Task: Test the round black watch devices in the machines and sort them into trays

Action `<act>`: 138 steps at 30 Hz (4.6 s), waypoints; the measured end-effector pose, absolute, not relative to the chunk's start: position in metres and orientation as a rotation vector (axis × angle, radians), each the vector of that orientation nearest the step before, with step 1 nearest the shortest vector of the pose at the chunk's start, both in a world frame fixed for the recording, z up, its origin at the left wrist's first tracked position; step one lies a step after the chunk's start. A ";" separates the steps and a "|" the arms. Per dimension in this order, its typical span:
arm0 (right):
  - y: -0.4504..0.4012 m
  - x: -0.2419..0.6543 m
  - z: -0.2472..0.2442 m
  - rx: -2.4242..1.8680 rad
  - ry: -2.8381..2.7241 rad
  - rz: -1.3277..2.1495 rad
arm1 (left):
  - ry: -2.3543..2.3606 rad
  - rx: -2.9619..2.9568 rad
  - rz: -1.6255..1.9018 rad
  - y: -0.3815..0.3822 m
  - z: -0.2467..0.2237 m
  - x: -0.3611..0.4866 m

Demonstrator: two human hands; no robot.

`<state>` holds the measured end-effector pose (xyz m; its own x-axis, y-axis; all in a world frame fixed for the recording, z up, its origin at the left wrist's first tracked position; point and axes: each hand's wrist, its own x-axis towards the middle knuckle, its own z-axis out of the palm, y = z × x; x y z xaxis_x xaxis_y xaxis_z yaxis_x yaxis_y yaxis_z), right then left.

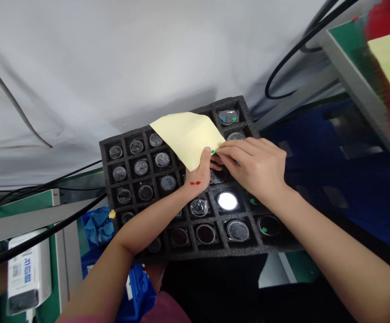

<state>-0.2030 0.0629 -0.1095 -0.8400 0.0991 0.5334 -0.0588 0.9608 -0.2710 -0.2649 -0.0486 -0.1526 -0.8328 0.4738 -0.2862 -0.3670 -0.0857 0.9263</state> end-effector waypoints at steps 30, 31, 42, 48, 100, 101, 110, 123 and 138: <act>0.093 -0.323 -0.165 -0.494 -2.726 1.071 | 1.636 -0.452 2.427 -0.046 -0.151 -0.285; 0.094 -0.323 -0.163 -0.530 -2.702 1.167 | 1.654 -0.453 2.412 -0.046 -0.150 -0.285; 0.061 -0.239 -0.109 -0.134 -2.423 0.747 | 1.734 -0.199 2.287 -0.048 -0.146 -0.277; 0.054 -0.228 -0.115 0.023 -2.534 0.620 | 1.801 -0.157 2.192 -0.048 -0.153 -0.273; 0.080 -0.236 -0.123 -0.558 -2.378 1.282 | 1.542 -0.281 2.578 -0.051 -0.142 -0.281; 0.081 -0.238 -0.124 -0.530 -2.462 1.385 | 1.530 -0.318 2.579 -0.050 -0.142 -0.282; 0.072 -0.255 -0.118 -0.462 -3.199 0.930 | 1.546 -0.361 2.489 -0.049 -0.140 -0.284; 0.066 -0.253 -0.127 -0.675 -2.893 1.072 | 1.546 -0.219 2.526 -0.050 -0.146 -0.281; 0.049 -0.229 -0.121 0.011 -2.414 0.571 | 1.792 0.176 2.230 -0.056 -0.148 -0.275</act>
